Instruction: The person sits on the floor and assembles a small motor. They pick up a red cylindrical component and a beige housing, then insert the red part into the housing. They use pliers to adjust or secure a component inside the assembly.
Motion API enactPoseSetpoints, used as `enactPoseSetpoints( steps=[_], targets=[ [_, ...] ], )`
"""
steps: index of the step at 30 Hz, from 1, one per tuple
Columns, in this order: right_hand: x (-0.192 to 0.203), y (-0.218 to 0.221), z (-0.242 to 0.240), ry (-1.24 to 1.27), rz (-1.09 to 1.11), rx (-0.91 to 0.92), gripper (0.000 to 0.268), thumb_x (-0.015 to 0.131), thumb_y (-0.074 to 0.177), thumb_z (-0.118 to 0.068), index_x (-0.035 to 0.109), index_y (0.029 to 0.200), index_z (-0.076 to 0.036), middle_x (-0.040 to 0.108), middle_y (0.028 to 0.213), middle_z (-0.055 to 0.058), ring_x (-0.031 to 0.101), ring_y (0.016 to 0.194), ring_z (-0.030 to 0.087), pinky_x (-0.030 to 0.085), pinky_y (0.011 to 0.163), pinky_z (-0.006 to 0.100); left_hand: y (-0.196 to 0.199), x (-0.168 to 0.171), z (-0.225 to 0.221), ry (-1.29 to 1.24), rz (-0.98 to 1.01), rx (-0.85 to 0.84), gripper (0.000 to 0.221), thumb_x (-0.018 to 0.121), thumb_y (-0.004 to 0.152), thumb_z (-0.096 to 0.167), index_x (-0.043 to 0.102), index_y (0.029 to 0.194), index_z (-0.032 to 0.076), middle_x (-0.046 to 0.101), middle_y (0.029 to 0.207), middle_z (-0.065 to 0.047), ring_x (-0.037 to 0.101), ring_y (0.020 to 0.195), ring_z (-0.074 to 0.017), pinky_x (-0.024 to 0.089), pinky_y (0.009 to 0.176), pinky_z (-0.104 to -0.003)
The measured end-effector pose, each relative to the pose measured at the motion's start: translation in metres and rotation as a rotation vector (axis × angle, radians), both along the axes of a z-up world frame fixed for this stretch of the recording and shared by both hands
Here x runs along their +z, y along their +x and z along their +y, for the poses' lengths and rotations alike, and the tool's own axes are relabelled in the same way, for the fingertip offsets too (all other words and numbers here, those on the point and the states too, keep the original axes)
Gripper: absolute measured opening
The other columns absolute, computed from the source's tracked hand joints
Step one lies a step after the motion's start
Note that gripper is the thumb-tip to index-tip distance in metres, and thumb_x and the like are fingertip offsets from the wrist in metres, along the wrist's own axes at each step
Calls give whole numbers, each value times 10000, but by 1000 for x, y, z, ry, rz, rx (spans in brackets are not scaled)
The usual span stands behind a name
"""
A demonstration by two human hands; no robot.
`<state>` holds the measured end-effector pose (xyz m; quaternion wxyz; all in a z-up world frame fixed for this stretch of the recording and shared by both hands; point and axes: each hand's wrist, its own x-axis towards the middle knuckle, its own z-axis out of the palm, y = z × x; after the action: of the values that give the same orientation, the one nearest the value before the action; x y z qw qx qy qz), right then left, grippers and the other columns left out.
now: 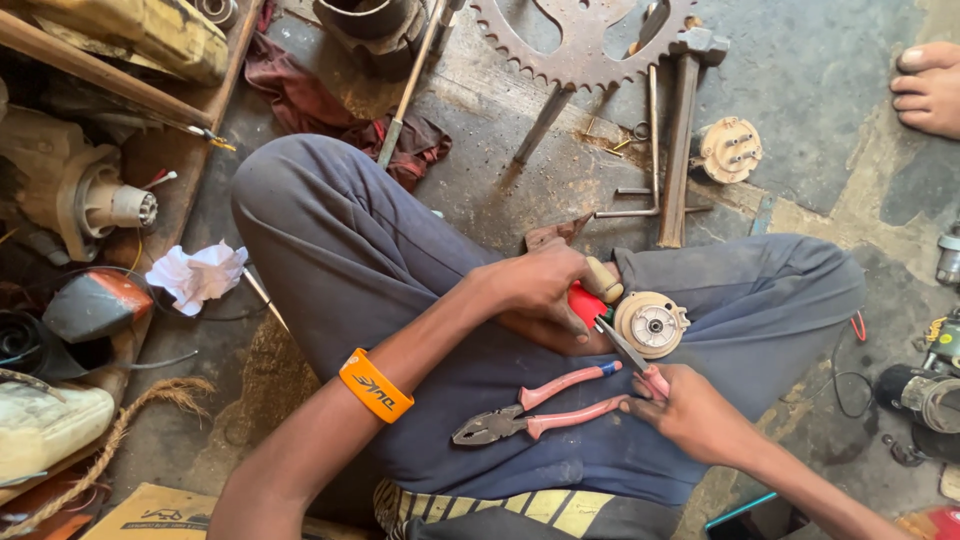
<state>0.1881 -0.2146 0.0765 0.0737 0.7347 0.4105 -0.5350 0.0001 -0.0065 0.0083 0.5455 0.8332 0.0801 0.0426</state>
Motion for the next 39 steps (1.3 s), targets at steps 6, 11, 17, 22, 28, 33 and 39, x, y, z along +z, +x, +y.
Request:
enactPoseSetpoints(
  steps=[6, 11, 17, 22, 28, 33, 39],
  targets=[
    [0, 6, 1, -33, 22, -4, 394, 772, 871, -294, 542, 789, 15, 505, 704, 89, 419, 705, 190, 480, 688, 380, 1, 12, -2, 35, 34, 22, 451, 877, 597, 301, 759, 946, 40, 717, 840, -208, 702, 824, -372, 529, 734, -444],
    [3, 10, 1, -20, 27, -4, 342, 783, 842, -275, 582, 859, 2, 614, 733, 95, 504, 718, 179, 509, 727, 363, -2, 21, -4, 71, 107, 15, 416, 876, 628, 304, 742, 881, 3, 701, 835, -231, 696, 811, -385, 533, 741, -447],
    [1, 15, 3, 20, 74, 44, 382, 803, 844, -281, 556, 862, 11, 598, 731, 117, 503, 705, 217, 504, 723, 383, -2, 11, -3, 127, -29, 38, 483, 882, 636, 338, 737, 946, -2, 718, 915, -234, 680, 882, -412, 529, 779, -463],
    [7, 20, 6, 112, 188, 154, 451, 726, 941, -334, 500, 832, 40, 494, 716, 147, 422, 712, 224, 495, 661, 380, 3, 2, -3, 105, 48, -7, 572, 881, 635, 374, 727, 1065, 31, 727, 1013, -218, 696, 995, -380, 556, 840, -439],
    [14, 19, 2, -168, 372, -302, 409, 557, 973, -469, 683, 1108, -103, 799, 920, 74, 788, 798, 164, 613, 621, 314, 6, 1, 0, 62, -3, 9, 625, 904, 628, 378, 730, 1144, 69, 746, 1083, -171, 698, 1041, -345, 535, 905, -429],
    [5, 17, -21, -39, 459, -496, 501, 507, 963, -411, 646, 1294, -62, 799, 996, 98, 779, 883, 177, 640, 718, 331, 5, -3, 5, 1, -27, -46, 613, 893, 649, 344, 724, 1171, 70, 743, 1120, -154, 692, 1065, -323, 526, 941, -412],
    [-12, 2, -61, 188, 596, -641, 494, 448, 1009, -334, 612, 1307, 23, 750, 848, 97, 704, 765, 172, 604, 803, 317, 3, 3, 10, -93, 38, -91, 550, 864, 718, 307, 714, 1191, 68, 744, 1112, -121, 704, 1075, -285, 540, 954, -387]
  ],
)
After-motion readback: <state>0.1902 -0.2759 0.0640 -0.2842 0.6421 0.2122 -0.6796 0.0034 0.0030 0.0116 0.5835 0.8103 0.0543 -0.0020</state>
